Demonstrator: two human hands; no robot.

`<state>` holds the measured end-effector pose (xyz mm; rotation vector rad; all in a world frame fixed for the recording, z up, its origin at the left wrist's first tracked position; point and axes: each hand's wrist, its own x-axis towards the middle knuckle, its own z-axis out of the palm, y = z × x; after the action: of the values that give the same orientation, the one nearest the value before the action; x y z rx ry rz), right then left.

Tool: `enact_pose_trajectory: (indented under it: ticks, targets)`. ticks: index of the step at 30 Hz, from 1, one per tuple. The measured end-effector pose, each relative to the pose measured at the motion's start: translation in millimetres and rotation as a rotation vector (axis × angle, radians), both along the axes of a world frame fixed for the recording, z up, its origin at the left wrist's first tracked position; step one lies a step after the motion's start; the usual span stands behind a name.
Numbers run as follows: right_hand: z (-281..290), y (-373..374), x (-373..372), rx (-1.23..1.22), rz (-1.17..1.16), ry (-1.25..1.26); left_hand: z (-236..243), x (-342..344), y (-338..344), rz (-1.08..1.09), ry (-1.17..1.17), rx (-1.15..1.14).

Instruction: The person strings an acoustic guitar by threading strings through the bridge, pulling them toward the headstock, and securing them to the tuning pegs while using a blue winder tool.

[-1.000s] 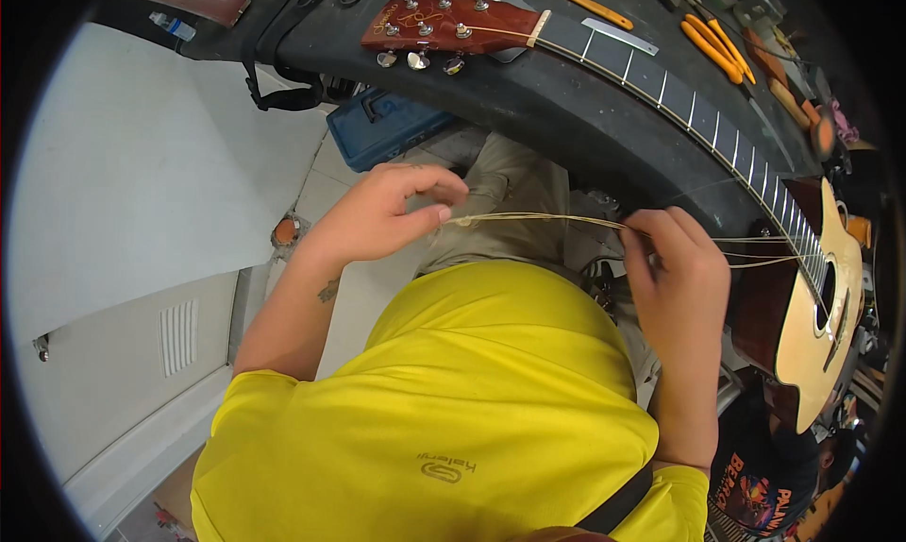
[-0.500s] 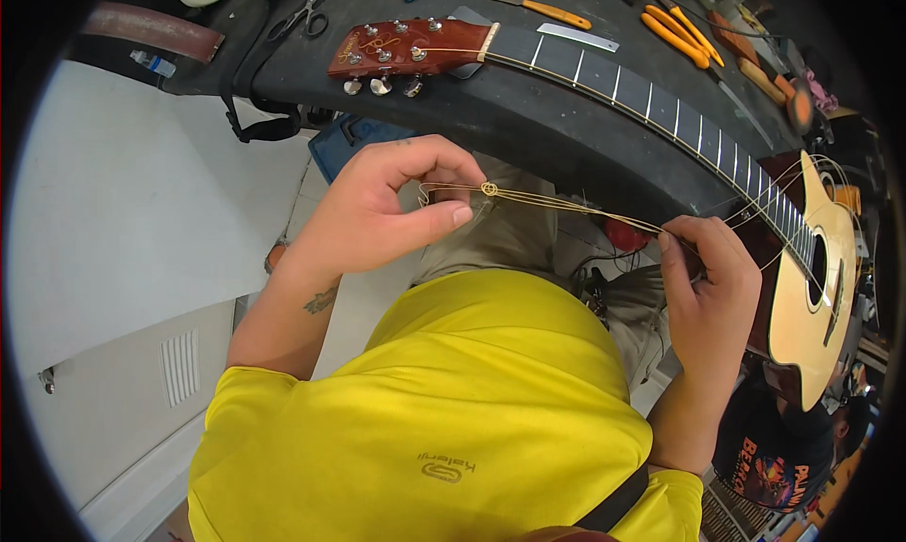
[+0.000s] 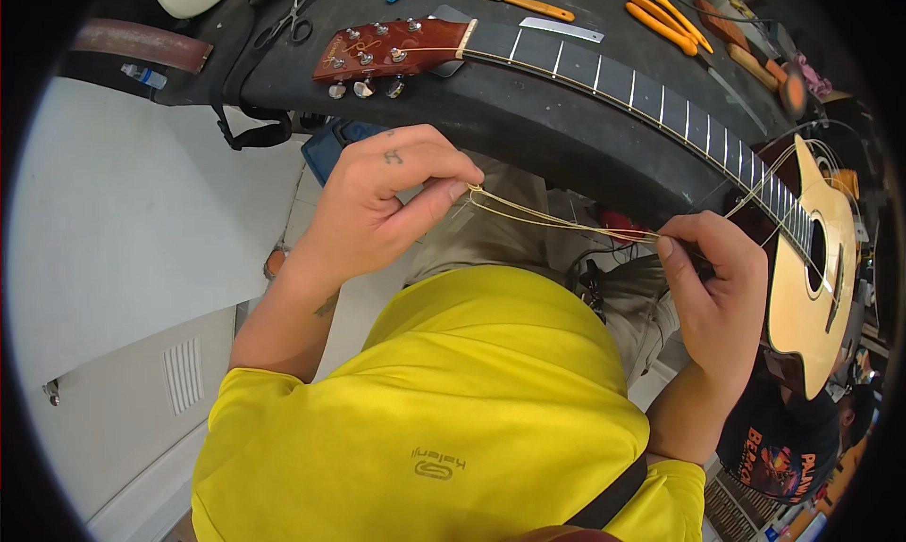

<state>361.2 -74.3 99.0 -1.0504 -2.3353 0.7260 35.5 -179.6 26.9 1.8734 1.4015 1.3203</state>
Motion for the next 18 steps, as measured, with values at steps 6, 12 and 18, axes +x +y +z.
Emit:
enact_pose_trajectory:
  ticks: [6,12,18]
  targets:
    - [7,-6,3,0.096,-0.123,0.024,-4,-1,-1,-0.104,-0.251,-0.185]
    - [1,-29,12,0.583,-0.166,0.588,-3,6,-2,-0.075,-0.533,-0.366]
    - [-17,-26,-59,0.560,0.228,0.118,0,16,2,-0.032,-0.559,-0.375]
